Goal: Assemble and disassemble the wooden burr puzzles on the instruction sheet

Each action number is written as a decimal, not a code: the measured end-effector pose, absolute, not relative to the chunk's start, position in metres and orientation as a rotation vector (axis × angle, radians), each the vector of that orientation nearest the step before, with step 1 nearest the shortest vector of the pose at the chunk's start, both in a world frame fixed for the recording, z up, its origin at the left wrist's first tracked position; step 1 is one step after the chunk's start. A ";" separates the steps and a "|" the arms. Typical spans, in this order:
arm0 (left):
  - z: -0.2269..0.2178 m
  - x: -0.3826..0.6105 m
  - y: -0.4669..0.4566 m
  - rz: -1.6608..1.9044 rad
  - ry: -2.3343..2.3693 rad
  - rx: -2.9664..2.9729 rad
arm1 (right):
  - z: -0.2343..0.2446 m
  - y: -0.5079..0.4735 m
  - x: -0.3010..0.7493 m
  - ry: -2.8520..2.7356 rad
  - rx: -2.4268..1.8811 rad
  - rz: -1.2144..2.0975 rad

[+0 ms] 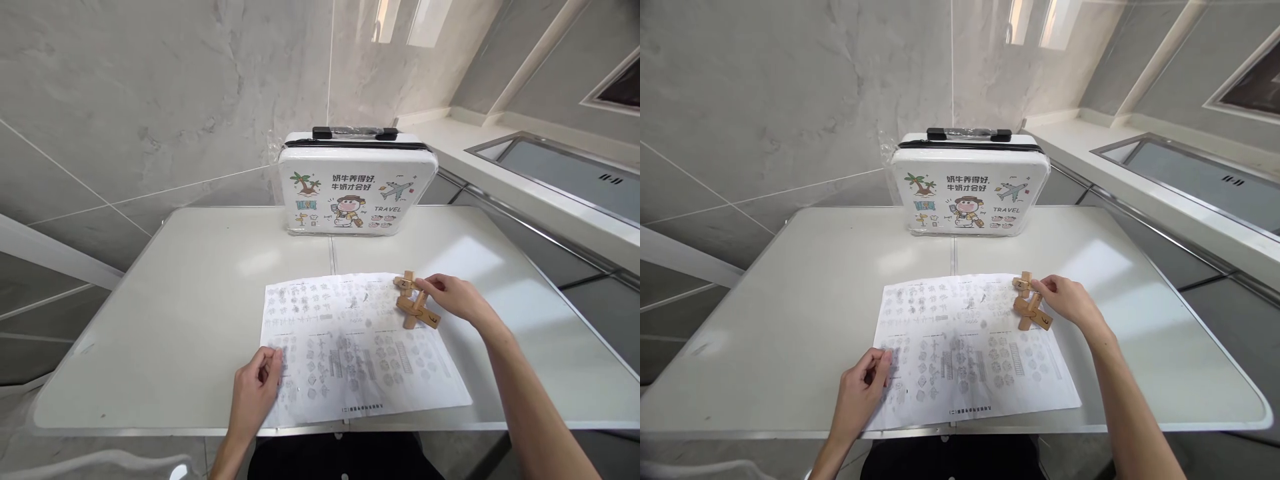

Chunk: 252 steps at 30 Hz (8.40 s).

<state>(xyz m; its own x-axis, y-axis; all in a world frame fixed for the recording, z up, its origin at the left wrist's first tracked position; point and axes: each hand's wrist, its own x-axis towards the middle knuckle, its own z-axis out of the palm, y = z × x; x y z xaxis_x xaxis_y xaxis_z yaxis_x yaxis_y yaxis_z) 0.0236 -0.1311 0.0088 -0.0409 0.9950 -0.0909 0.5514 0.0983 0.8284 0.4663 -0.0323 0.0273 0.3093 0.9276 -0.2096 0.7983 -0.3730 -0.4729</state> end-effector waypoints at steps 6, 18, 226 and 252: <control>0.011 0.024 -0.131 0.817 1.679 1.550 | 0.020 -0.015 0.462 -1.663 -2.255 0.607; 0.007 0.024 -0.137 0.832 1.690 1.589 | 0.075 -0.081 0.373 -1.625 -1.774 0.720; 0.009 0.104 -0.108 0.557 1.138 1.889 | -0.019 -0.185 0.359 -1.245 -1.825 0.796; 0.005 0.097 -0.103 0.496 1.169 1.763 | -0.016 -0.185 0.357 -1.214 -1.830 0.804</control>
